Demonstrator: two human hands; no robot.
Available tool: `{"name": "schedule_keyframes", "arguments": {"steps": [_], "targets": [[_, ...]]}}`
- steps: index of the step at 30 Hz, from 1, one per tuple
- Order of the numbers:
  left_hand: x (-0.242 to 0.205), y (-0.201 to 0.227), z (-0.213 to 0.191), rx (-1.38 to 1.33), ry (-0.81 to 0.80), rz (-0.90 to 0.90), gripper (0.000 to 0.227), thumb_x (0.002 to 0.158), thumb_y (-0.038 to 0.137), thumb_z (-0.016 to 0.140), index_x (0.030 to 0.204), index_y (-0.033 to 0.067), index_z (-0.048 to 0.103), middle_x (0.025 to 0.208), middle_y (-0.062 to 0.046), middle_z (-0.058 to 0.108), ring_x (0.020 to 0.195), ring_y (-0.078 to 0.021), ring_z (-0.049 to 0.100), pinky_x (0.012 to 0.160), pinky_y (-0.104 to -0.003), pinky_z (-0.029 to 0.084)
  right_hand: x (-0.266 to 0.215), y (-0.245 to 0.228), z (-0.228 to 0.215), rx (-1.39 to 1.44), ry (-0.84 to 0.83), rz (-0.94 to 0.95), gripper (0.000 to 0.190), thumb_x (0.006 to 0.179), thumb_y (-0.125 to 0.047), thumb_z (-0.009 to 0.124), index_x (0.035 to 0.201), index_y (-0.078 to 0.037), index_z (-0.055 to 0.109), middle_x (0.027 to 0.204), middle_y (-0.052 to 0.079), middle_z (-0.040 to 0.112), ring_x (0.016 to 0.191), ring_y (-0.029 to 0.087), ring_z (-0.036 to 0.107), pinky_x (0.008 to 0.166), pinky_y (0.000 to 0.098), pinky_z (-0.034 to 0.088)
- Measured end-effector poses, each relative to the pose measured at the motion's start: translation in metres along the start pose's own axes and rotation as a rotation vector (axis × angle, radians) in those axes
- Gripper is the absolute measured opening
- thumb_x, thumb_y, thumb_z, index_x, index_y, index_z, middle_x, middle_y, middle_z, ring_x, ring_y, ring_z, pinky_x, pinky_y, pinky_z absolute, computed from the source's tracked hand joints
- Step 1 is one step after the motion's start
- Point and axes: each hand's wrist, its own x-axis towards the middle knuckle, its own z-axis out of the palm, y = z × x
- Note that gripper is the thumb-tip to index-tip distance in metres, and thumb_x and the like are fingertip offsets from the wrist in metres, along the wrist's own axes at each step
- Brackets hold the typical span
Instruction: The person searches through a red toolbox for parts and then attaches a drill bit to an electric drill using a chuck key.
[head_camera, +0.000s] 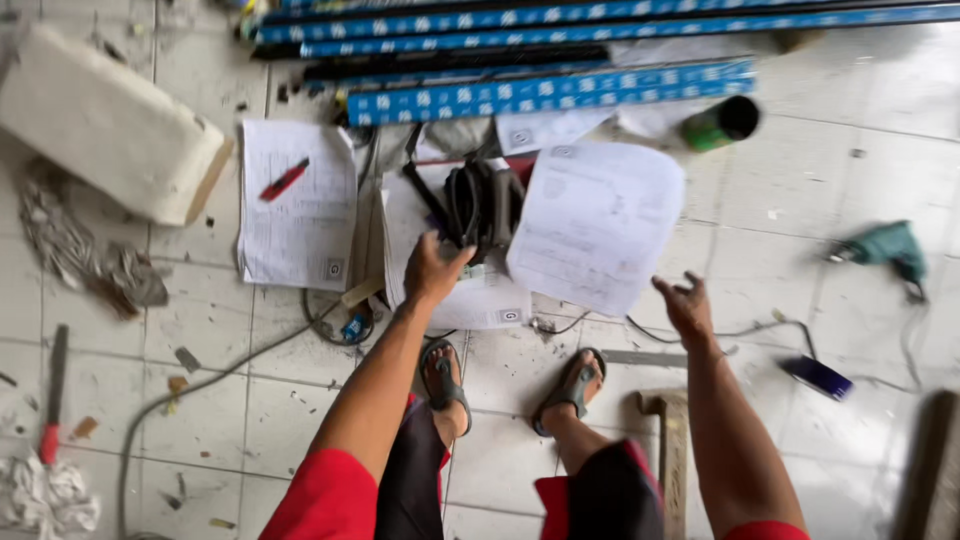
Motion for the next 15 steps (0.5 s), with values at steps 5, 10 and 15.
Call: {"name": "schedule_keyframes", "arguments": {"steps": [5, 10, 15], "targets": [[0.048, -0.032, 0.048, 0.086, -0.026, -0.015, 0.1, 0.085, 0.063, 0.07, 0.148, -0.0088, 0.039, 0.141, -0.035, 0.052, 0.132, -0.0485, 0.054, 0.108, -0.058, 0.047, 0.065, -0.004, 0.052, 0.148, 0.031, -0.027, 0.102, 0.093, -0.05, 0.082, 0.16, 0.0, 0.023, 0.15, 0.038, 0.04, 0.137, 0.055, 0.042, 0.113, 0.0664, 0.036], [0.088, -0.081, 0.077, 0.271, 0.135, 0.221, 0.075, 0.085, 0.056, 0.069, 0.125, -0.0064, 0.058, 0.105, -0.034, 0.07, 0.099, -0.0523, 0.07, 0.083, -0.064, 0.055, 0.095, -0.009, 0.081, 0.375, 0.014, -0.231, 0.079, 0.093, -0.033, 0.086, 0.147, 0.009, 0.045, 0.133, 0.038, 0.052, 0.124, 0.051, 0.053, 0.107, 0.0608, 0.042], [0.106, -0.12, 0.075, 0.472, 0.558, 0.636, 0.041, 0.097, 0.046, 0.062, 0.078, 0.0094, 0.061, 0.057, -0.011, 0.063, 0.047, -0.0324, 0.06, 0.042, -0.046, 0.043, 0.148, 0.003, 0.066, 0.244, 0.108, -0.164, 0.054, 0.076, -0.029, 0.088, 0.118, -0.003, 0.066, 0.112, 0.014, 0.07, 0.096, 0.031, 0.067, 0.08, 0.0424, 0.057]]}}
